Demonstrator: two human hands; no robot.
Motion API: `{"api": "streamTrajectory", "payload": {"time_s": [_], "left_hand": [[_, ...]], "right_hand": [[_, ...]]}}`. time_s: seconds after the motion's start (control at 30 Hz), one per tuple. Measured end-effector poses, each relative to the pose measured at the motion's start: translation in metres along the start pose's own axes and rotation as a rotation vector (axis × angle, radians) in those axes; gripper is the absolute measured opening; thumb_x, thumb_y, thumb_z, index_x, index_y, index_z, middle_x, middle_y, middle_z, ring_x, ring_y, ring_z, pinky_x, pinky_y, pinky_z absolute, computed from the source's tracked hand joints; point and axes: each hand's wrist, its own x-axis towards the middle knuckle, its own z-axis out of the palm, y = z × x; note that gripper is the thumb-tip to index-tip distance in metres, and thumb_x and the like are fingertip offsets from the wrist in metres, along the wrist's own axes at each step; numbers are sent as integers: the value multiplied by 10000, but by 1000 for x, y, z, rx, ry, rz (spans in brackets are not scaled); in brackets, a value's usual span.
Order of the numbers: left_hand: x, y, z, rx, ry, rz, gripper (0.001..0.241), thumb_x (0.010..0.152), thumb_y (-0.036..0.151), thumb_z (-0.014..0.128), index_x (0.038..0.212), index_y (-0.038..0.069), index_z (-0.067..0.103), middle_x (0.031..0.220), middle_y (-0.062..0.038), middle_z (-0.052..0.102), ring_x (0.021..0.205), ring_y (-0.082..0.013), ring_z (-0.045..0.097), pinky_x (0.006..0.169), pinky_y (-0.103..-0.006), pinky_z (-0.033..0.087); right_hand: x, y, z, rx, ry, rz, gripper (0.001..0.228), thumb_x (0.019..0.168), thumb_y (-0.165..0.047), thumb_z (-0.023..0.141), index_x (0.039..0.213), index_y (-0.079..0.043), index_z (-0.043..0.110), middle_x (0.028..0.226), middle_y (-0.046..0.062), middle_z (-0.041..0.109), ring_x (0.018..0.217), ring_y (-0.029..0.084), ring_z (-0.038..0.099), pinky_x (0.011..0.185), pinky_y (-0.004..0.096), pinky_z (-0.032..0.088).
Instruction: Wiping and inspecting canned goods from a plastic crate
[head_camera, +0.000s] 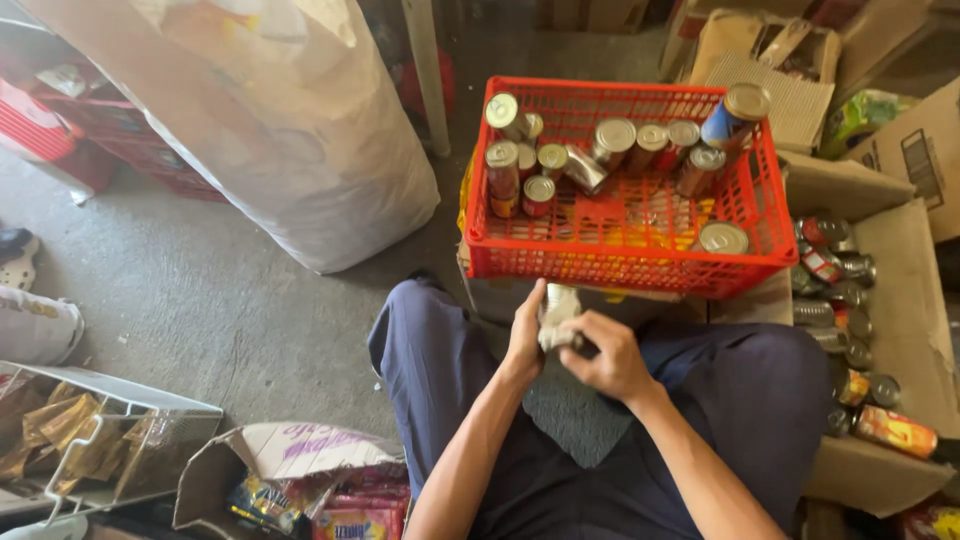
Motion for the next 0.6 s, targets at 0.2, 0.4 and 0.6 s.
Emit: {"api": "streamTrajectory", "payload": {"time_s": [0.2, 0.4, 0.6], "left_hand": [[-31, 16, 23, 46, -68, 111, 380, 883, 360, 814, 882, -7, 712, 728, -128, 677, 603, -193, 707, 496, -303, 588], [-37, 21, 20, 3, 4, 118, 458, 919, 433, 760, 947, -19, 697, 796, -139, 674, 679, -192, 692, 564, -318, 586], [-31, 10, 28, 59, -188, 60, 449, 905, 515, 743, 969, 72, 713, 767, -18, 657, 635, -98, 659, 525, -234, 541]], "right_hand": [[12, 5, -5, -95, 255, 105, 181, 831, -101, 770, 1003, -70, 722, 790, 126, 712, 726, 319, 721, 692, 407, 567], [3, -16, -9, 73, -3, 4, 156, 640, -90, 822, 760, -120, 728, 604, 61, 673, 546, 269, 681, 579, 358, 574], [-2, 53, 8, -179, 288, 65, 164, 782, -149, 802, 907, -92, 713, 756, 131, 697, 703, 347, 709, 652, 400, 561]]}}
